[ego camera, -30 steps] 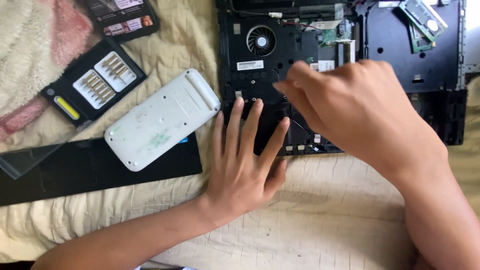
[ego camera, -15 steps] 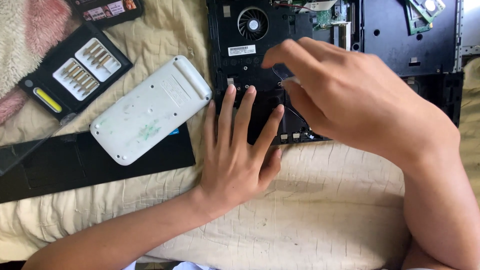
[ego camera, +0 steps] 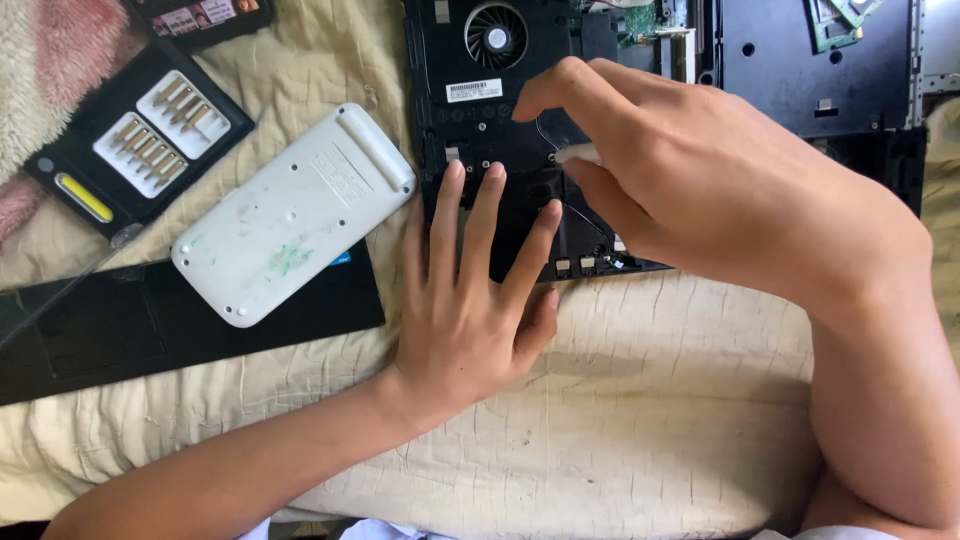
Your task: Repairing a laptop by manipulating internal components and cables with a plastic tool.
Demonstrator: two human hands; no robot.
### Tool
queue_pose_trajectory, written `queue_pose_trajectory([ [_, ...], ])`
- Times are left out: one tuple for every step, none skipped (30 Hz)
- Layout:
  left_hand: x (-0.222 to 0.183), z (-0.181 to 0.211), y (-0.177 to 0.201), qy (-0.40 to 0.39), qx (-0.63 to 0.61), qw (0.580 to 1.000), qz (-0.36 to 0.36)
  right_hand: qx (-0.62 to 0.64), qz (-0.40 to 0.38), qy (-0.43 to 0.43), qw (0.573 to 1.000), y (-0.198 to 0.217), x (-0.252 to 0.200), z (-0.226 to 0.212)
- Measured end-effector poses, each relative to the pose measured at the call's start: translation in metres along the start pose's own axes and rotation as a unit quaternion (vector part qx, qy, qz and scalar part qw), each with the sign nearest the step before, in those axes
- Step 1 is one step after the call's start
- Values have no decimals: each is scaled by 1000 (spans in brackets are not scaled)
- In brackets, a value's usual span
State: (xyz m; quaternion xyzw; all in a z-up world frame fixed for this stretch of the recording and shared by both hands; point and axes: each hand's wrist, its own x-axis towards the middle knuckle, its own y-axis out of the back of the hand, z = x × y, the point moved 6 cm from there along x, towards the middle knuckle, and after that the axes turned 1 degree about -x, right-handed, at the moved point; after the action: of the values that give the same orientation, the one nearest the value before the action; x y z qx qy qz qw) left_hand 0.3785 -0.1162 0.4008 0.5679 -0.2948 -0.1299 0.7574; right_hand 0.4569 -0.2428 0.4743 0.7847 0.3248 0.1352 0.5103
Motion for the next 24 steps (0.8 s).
queue_pose_trajectory([
  [-1, 0, -1, 0, -1, 1000, -1, 1, -1, -1, 1000, -1, 0, -1],
  [-1, 0, -1, -2, 6, 1000, -3, -44, 5, -30, 999, -1, -1, 1],
  [-2, 0, -2, -3, 13, 1000, -4, -89, 11, -58, 994, 0, -2, 3],
  [-2, 0, -2, -3, 12, 1000, -5, -88, 10, -59, 994, -5, -2, 6],
  [-2, -1, -2, -6, 12, 1000, -4, -112, 33, -70, 991, -6, -3, 11],
  [-2, -1, -3, -8, 12, 1000, -4, -136, 55, -82, 986, -7, -4, 15],
  [-3, -1, -3, -9, 11, 1000, -3, -136, 55, -83, 986, -9, -3, 16],
  [-4, -1, -4, -7, 12, 1000, -6, -134, 70, -53, 987, -10, -2, 13],
  [-5, -1, -5, -5, 12, 1000, -8, -132, 86, -24, 987, -11, 0, 10],
  [-4, -1, -5, -5, 12, 1000, -8, -132, 86, -24, 987, -9, 1, 9],
  [-4, -1, -5, -5, 12, 1000, -7, -102, 82, 7, 991, -8, 2, 4],
  [-4, -1, -5, -4, 12, 1000, -6, -71, 79, 39, 994, -8, 4, 0],
  [-2, -1, -3, -3, 11, 1000, -7, -70, 76, 38, 994, -4, 4, 1],
  [-1, -1, -2, -3, 10, 1000, -1, -43, 55, 46, 996, -3, 5, 1],
  [0, 0, 1, -4, 9, 1000, 5, -15, 34, 54, 998, -2, 5, 1],
  [-1, 0, 1, -2, 7, 1000, 1, -12, 31, 53, 998, 0, 3, -1],
  [-1, 0, 1, -3, 10, 1000, 1, 14, 5, 33, 999, 0, 3, 1],
  [0, -1, 1, -3, 12, 1000, 1, 40, -21, 13, 999, 1, 2, 2],
  [-1, -1, 0, -3, 12, 1000, 1, 41, -21, 13, 999, -1, 1, 2],
  [-2, -1, -1, -3, 14, 1000, -2, -27, 8, 19, 999, 0, -1, 2],
  [-3, -1, -3, -2, 16, 1000, -6, -95, 37, 26, 994, 1, -3, 1],
  [-5, -1, -3, -2, 16, 1000, -6, -95, 37, 25, 995, -3, -6, 4],
  [-5, -1, -5, -3, 20, 1000, -10, -158, 30, -24, 987, -7, -9, 14],
  [-6, -1, -6, -4, 24, 1000, -13, -220, 22, -73, 973, -10, -12, 23],
])
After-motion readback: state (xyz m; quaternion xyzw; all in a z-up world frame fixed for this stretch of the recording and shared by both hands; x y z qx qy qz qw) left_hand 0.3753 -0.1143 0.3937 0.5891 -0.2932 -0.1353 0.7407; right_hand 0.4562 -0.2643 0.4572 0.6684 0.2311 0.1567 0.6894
